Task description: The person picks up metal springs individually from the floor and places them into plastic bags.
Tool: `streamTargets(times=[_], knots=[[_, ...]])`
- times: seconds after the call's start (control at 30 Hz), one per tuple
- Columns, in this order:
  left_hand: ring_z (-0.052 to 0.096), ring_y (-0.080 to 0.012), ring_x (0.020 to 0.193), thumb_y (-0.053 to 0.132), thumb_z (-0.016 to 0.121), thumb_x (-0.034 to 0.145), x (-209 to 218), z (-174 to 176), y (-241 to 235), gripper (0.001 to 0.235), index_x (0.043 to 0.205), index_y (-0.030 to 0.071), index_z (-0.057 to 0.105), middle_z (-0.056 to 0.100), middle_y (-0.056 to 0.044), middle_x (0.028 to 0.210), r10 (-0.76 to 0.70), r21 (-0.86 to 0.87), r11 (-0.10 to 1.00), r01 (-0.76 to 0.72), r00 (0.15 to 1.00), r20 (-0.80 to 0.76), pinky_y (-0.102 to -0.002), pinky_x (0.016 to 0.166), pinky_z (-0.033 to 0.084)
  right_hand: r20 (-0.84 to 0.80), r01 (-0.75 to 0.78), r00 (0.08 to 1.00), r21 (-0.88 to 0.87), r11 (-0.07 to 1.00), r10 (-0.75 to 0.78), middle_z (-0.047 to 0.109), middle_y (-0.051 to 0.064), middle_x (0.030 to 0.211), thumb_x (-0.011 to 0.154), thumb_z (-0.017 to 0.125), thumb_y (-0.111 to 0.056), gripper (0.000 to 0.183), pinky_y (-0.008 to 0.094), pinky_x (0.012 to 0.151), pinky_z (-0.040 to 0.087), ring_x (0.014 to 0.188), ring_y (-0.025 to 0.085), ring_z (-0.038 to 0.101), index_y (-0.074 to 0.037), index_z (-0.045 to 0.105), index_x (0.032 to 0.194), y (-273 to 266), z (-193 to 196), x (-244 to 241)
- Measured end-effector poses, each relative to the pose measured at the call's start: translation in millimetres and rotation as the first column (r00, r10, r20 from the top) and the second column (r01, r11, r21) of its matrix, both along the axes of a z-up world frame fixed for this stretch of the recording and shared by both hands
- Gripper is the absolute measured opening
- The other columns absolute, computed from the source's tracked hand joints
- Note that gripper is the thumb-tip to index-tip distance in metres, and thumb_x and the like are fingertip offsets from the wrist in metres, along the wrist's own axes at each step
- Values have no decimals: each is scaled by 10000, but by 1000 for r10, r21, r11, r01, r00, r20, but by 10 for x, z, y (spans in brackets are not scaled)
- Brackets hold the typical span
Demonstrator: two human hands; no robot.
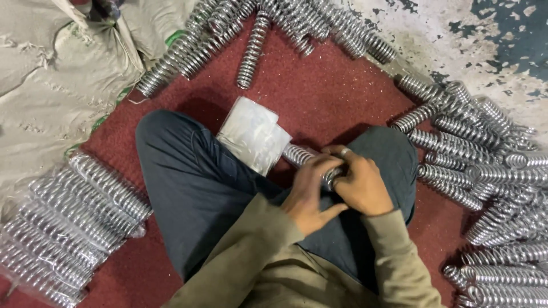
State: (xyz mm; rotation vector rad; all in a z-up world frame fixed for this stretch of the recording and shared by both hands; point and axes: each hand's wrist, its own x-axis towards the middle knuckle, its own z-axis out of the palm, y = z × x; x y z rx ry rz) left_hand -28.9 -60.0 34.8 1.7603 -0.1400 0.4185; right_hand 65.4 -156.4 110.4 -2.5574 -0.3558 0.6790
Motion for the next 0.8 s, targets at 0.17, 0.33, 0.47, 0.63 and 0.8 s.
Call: streamTargets(times=[0.17, 0.33, 0.47, 0.63, 0.8], knots=[[500, -273, 1288, 122, 720, 890, -445, -358, 504, 739, 1509, 72, 320, 516, -172, 1390, 147, -530, 777, -340, 916, -373, -406, 1115, 404, 213, -20, 975, 381, 924, -66, 759, 99, 1170, 861, 549, 1, 429, 445, 995, 514, 1135, 322, 706, -158, 707, 1226, 247, -258, -612], [739, -171, 1035, 201, 755, 839, -1277, 58, 1524, 375, 1207, 146, 714, 749, -60, 1262, 477, -90, 760, -644, 646, -595, -304, 978, 540, 16, -276, 906, 779, 563, 422, 542, 189, 1531, 971, 580, 13, 465, 401, 1191, 439, 1364, 289, 625, 3, 508, 1430, 582, 56, -820], [256, -367, 1483, -75, 641, 852, -1960, -189, 2231, 1004, 1621, 73, 12, 236, -260, 1640, 822, 354, 544, -760, 399, -406, -452, 1245, 201, 336, -340, 928, 597, 726, 158, 684, 98, 1197, 956, 619, -39, 288, 362, 969, 512, 1060, 219, 674, -108, 648, 1234, 570, -746, 524], [27, -403, 1626, 166, 579, 1072, -2564, -636, 2828, 845, 1580, -26, -68, -11, -274, 1720, 863, 645, 462, -609, 140, -485, -418, 1319, 34, 404, -59, 912, 296, 953, -69, 602, 236, 1359, 986, 649, -17, 349, 573, 1092, 433, 1273, 412, 569, 5, 542, 1318, 487, -1331, 2327], [126, -523, 1537, 559, 402, 994, -2861, -944, 2787, 916, 1623, -12, 61, 135, -333, 1681, 886, 801, 404, -441, -32, -463, -566, 1245, 96, 480, -93, 828, -394, 914, 291, 345, 337, 1507, 1018, 766, -307, 873, 635, 1143, 310, 1401, 498, 316, 33, 210, 1600, 563, -1710, 2962]])
